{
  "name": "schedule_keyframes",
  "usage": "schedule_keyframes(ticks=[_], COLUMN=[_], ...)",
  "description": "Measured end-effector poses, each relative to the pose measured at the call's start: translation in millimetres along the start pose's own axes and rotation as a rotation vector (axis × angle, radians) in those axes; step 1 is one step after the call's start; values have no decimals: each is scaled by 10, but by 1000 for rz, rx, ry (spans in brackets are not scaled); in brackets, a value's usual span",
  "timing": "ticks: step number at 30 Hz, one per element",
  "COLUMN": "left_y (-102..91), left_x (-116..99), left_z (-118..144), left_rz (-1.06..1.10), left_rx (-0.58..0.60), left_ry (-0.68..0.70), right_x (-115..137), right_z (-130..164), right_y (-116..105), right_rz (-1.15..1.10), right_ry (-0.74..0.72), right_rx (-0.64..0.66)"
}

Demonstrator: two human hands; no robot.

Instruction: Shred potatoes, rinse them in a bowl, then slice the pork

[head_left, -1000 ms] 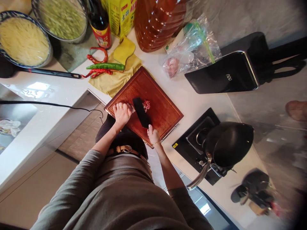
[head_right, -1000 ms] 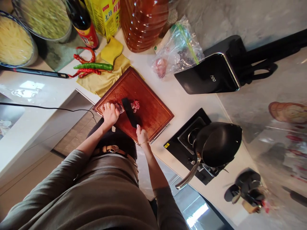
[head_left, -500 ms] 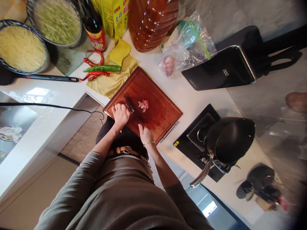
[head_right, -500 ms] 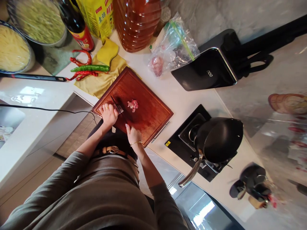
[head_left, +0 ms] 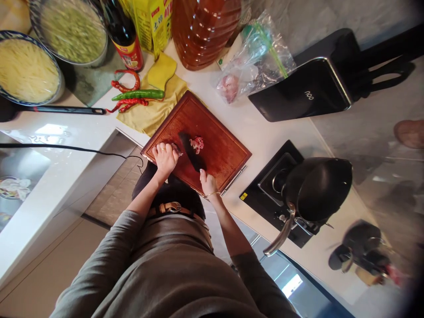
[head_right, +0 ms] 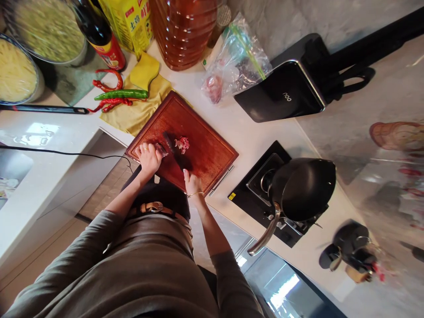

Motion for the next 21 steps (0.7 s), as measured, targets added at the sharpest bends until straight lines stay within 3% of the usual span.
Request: schedule_keyframes(ticks=[3,6,12,21], left_y=[13,19,10,11], left_x=[11,17,17,12], left_z=[1,3,-5,-16], left_rz=[2,-20,-31,-11], left_rx=[-14,-18,-33,-9], left_ry=[1,4,10,-26], right_x=[-43,77,353,444], right_z=[-18,32,231,274], right_y=[-58,-94,-86,-154], right_rz=[-67,-84,74,170], right_ry=[11,-26,-68,-67], right_rx=[-55,-57,-32,46])
Point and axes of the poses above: each hand's wrist, its own z-axis away from the middle knuckle, its own y-axis out of the palm, x = y × z, the point moved 1 cm from there along -z, towards the middle knuckle, and after that the axes turned 7 degrees about z, right-handed, at the moved point
